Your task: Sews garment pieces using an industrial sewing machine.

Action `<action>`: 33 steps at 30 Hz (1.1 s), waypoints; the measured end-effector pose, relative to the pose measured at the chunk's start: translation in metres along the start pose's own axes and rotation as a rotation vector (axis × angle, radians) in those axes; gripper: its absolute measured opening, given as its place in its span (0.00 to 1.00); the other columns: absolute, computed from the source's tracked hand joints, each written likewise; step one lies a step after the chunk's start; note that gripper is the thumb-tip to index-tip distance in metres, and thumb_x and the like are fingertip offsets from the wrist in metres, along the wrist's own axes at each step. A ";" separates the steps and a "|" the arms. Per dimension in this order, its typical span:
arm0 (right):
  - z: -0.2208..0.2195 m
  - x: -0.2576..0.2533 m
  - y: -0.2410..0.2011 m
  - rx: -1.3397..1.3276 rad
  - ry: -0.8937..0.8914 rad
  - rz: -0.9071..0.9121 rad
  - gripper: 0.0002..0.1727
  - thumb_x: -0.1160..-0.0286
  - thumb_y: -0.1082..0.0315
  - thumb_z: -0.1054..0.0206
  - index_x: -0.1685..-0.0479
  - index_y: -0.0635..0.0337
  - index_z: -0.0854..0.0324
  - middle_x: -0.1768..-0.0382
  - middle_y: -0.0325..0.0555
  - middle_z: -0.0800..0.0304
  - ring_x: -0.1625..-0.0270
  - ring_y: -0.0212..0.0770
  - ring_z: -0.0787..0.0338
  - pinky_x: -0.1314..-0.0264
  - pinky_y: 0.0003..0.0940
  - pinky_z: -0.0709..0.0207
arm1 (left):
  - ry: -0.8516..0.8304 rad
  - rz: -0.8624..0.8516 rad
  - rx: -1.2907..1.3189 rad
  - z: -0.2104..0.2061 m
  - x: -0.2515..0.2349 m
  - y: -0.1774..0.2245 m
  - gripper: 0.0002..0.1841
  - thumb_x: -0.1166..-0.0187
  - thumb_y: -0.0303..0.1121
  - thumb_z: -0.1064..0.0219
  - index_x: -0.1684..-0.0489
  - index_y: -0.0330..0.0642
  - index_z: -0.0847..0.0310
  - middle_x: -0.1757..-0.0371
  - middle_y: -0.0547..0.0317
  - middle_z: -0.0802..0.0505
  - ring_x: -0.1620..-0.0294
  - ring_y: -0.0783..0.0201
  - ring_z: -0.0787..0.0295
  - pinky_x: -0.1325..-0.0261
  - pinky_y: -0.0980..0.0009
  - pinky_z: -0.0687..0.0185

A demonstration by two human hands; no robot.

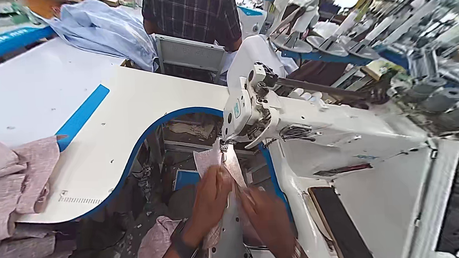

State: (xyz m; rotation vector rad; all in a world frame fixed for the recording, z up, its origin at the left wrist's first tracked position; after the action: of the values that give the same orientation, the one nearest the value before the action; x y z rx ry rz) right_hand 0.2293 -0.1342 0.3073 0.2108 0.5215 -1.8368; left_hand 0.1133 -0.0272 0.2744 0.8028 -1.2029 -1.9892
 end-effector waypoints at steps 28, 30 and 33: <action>0.051 -0.019 -0.044 0.180 -0.851 -0.060 0.15 0.21 0.65 0.35 0.54 0.71 0.12 0.72 0.63 0.09 0.63 0.68 0.07 0.57 0.67 0.21 | 0.151 -0.205 -0.069 0.006 0.061 -0.011 0.18 0.20 0.41 0.38 0.79 0.39 0.19 0.93 0.58 0.23 0.93 0.62 0.25 0.88 0.66 0.33; 0.045 -0.021 -0.042 0.171 -0.899 -0.036 0.16 0.19 0.64 0.36 0.54 0.71 0.13 0.72 0.64 0.10 0.62 0.68 0.07 0.54 0.67 0.22 | 0.151 -0.230 -0.040 0.004 0.061 -0.013 0.17 0.20 0.39 0.38 0.79 0.39 0.19 0.92 0.58 0.22 0.91 0.62 0.23 0.87 0.67 0.31; 0.043 -0.028 -0.037 0.135 -0.929 0.020 0.18 0.21 0.62 0.35 0.70 0.71 0.14 0.75 0.62 0.11 0.64 0.65 0.09 0.57 0.64 0.23 | 0.254 -0.349 0.009 -0.008 0.054 -0.018 0.16 0.18 0.35 0.40 0.76 0.39 0.15 0.80 0.57 0.12 0.77 0.62 0.12 0.71 0.68 0.17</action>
State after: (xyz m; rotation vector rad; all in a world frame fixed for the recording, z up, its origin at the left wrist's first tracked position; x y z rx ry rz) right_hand 0.2090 -0.1207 0.3659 -0.5336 -0.2538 -1.7248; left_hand 0.0838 -0.0673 0.2460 1.3001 -0.9746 -2.0724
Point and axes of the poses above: each hand's wrist, its own x-axis away from the middle knuckle, its own z-axis out of the back of the hand, y = z × x, the point moved 2 cm from there along -x, towards the middle knuckle
